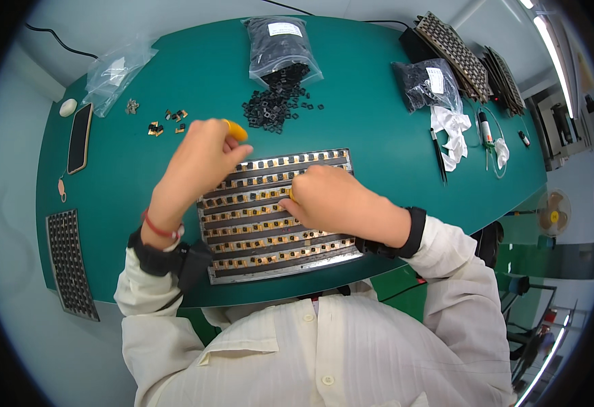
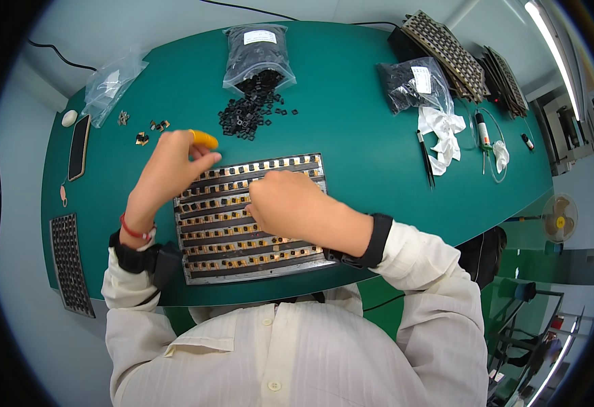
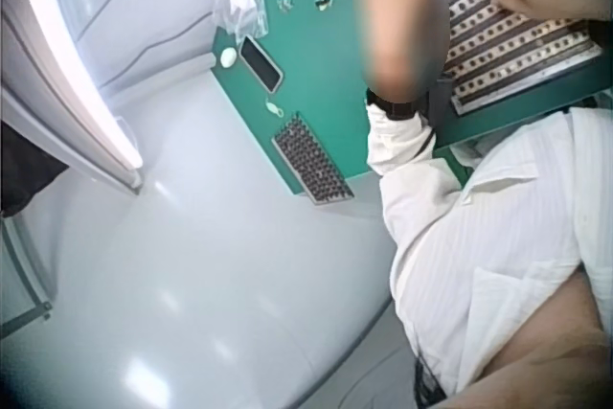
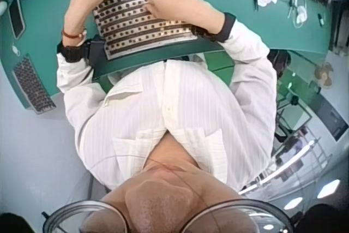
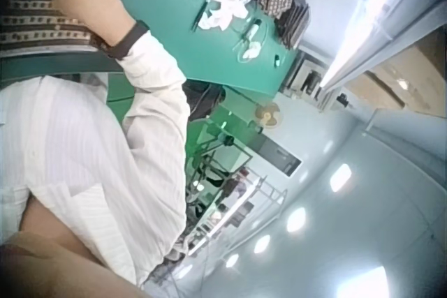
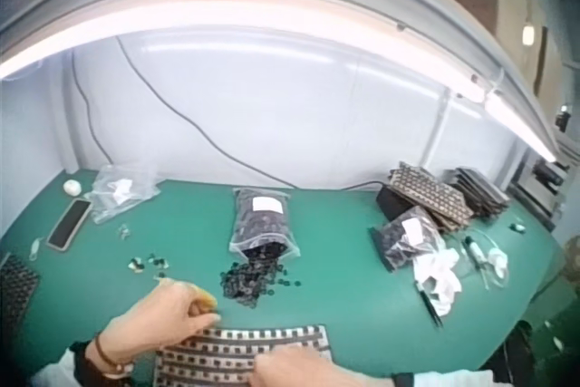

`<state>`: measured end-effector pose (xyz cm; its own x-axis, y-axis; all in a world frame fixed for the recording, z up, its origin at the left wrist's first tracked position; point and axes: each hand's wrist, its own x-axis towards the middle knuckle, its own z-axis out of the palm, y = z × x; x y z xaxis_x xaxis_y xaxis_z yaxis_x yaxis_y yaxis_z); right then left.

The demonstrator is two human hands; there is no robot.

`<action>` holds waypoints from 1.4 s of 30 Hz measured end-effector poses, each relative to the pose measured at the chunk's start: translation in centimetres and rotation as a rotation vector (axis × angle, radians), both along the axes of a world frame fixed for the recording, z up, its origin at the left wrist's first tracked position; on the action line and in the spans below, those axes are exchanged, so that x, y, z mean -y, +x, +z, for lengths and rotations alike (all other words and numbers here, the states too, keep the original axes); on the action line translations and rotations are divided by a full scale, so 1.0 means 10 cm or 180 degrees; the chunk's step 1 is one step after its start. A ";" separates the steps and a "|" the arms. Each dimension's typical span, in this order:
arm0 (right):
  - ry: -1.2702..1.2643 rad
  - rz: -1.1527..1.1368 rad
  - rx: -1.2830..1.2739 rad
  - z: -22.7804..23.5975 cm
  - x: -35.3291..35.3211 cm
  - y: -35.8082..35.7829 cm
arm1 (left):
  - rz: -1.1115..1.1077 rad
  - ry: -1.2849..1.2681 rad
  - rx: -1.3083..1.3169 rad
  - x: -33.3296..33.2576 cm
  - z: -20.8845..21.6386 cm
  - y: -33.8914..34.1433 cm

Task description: The person places small black components into a grid on a metal tray using yellow finger cots. They pick up components from a pile on the table and insert them into the slots one by one. Later, they open a plastic bag containing more components and continue the assembly process.

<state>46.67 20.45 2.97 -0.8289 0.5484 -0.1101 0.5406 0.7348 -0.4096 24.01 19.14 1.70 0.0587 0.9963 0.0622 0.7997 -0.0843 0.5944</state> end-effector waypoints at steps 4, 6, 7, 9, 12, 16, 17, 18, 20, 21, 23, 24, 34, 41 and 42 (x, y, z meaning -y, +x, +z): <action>-0.0504 -0.0115 0.0143 0.15 -0.33 0.01 | 0.0316 0.0588 0.0044 -0.27 -0.26 0.02; -0.0381 -0.0264 -0.0147 0.13 -0.51 0.02 | 0.0327 0.0328 0.0095 -0.33 -0.32 0.09; -0.0323 -0.0336 -0.0293 0.11 -0.59 0.02 | 0.0334 0.0195 0.0120 -0.35 -0.34 0.11; -0.0312 -0.0510 -0.0243 0.08 -0.72 0.00 | 0.0351 0.0008 0.0070 -0.33 -0.34 0.13; -0.0241 -0.0613 -0.0167 -0.01 -0.80 -0.06 | 0.0277 -0.0127 0.0088 -0.18 -0.25 0.17; -0.0118 -0.0780 -0.0130 -0.13 -0.90 -0.24 | 0.0343 0.0184 -0.0023 -0.17 -0.33 0.11; -0.0044 -0.0774 -0.0192 -0.17 -0.91 -0.27 | 0.0389 0.0394 0.0011 -0.20 -0.35 0.10; 0.0040 -0.0765 -0.0245 -0.20 -0.93 -0.30 | 0.0439 0.0614 0.0054 -0.23 -0.36 0.10; -0.0211 -0.0736 -0.0290 -0.23 -0.96 -0.32 | 0.0338 0.0342 0.0383 -0.28 -0.32 0.11; -0.0342 -0.0720 -0.0311 -0.23 -0.97 -0.33 | 0.0290 0.0201 0.0547 -0.30 -0.31 0.11; -0.0299 -0.0603 -0.0223 -0.20 -0.94 -0.31 | 0.0286 -0.0076 0.0463 -0.30 -0.28 0.12; -0.0270 -0.0559 -0.0174 -0.17 -0.92 -0.29 | 0.0269 -0.0211 0.0429 -0.31 -0.27 0.12; -0.0017 -0.0592 -0.0475 -0.18 -0.89 -0.13 | 0.0263 0.0076 0.0217 -0.10 -0.20 0.03; -0.0215 -0.0669 -0.0412 -0.11 -0.89 -0.02 | 0.0133 0.0183 0.0237 -0.15 -0.30 0.15; -0.0239 -0.0663 -0.0406 -0.13 -0.88 -0.02 | 0.0113 0.0247 0.0110 -0.17 -0.31 0.16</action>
